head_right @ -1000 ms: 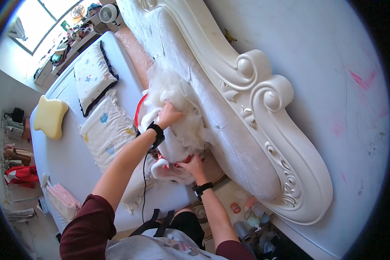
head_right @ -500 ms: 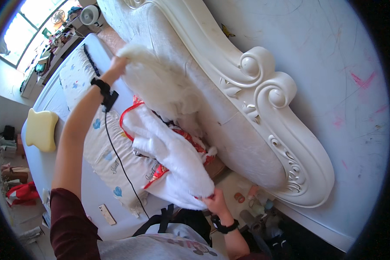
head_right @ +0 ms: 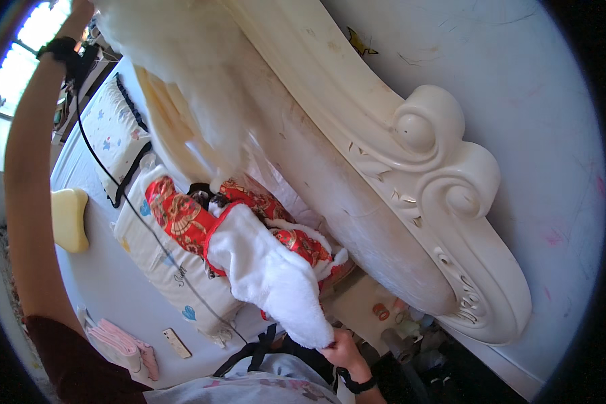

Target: The person picks up clothing items from a bed and places them on the headboard, then retrieves a bowl of water and a brush to scrub the surface of the headboard.

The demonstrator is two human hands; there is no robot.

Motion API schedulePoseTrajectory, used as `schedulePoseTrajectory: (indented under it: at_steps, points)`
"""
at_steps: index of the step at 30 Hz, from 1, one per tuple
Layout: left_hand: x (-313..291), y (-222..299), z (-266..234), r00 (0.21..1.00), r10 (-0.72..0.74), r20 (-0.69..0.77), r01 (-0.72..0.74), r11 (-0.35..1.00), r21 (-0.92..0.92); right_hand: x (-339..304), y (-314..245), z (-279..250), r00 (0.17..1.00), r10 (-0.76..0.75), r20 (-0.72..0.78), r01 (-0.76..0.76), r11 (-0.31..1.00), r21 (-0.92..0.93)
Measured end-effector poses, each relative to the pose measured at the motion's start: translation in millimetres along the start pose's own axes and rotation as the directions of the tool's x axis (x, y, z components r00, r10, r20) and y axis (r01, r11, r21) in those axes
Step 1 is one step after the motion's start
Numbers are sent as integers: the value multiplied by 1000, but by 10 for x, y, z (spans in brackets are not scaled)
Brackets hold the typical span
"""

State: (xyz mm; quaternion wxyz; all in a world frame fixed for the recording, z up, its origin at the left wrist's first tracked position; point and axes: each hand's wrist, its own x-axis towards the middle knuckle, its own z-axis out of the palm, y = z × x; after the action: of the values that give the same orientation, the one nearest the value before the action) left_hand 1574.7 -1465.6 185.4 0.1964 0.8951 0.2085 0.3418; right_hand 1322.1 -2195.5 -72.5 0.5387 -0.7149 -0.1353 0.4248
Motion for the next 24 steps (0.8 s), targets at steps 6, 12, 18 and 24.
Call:
schedulePoseTrajectory:
  at_steps: [6,12,18,24]
  points:
    - [218,153,-68,995,71,-75,-74,996,-41,192,-98,23,999,41,6,-41,999,-22]
    - [-706,-1051,687,950,-10,314,27,998,-52,277,-138,-11,999,30,-11,-31,998,-45]
    - [-3410,-320,1815,269,-372,888,366,893,263,114,-122,-262,996,88,-22,-85,992,98]
    - [-4765,-866,2202,517,19,856,-293,943,156,-241,-874,-506,990,107,-95,-79,961,266]
